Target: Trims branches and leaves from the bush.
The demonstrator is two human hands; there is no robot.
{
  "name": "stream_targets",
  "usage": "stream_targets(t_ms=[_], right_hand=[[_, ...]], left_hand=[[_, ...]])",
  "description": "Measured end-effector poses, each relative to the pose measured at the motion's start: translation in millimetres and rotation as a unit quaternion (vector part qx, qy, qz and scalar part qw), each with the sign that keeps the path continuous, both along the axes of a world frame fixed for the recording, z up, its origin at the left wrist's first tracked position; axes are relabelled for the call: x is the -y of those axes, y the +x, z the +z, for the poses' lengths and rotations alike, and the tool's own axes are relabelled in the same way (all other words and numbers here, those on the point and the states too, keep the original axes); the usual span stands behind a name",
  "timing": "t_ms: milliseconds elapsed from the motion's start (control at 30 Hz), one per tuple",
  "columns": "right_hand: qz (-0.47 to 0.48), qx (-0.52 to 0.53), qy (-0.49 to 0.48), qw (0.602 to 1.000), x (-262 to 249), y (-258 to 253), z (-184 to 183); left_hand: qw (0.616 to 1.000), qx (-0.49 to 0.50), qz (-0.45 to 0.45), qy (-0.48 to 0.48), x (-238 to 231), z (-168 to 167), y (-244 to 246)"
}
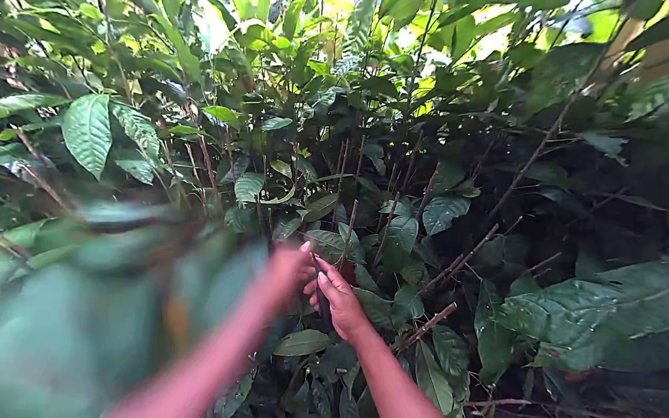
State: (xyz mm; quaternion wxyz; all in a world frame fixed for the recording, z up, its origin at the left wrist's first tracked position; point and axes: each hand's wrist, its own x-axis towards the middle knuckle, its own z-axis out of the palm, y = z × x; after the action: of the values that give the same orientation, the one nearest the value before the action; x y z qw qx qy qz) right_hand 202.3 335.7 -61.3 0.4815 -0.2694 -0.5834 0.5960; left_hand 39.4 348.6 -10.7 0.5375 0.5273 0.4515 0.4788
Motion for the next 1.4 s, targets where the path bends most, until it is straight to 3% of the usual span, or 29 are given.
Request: stream_targets(t_ms=[767, 1100, 1233, 1333, 1400], right_hand=[[0.022, 0.011, 0.02, 1.0, -10.1, 6.0, -11.4], [0.046, 0.025, 0.0, 0.999, -18.3, 0.8, -21.3], [0.007, -0.007, 0.003, 1.0, -11.0, -1.1, -10.2], [0.005, -0.056, 0.005, 0.998, 5.0, 6.6, -1.5], [0.017, -0.03, 0.013, 0.999, 12.3, 8.8, -10.3]], left_hand=[[0.998, -0.041, -0.044, -0.032, -9.5, 2.9, -6.9], [0.998, 0.007, 0.011, -0.065, -10.0, 4.4, -4.0], [0.996, 0.053, 0.05, -0.05, -4.2, -1.9, -11.4], [0.996, -0.038, 0.073, -0.013, 17.6, -19.9, -23.5], [0.991, -0.129, 0.0, -0.034, 36.0, -40.2, -24.8]])
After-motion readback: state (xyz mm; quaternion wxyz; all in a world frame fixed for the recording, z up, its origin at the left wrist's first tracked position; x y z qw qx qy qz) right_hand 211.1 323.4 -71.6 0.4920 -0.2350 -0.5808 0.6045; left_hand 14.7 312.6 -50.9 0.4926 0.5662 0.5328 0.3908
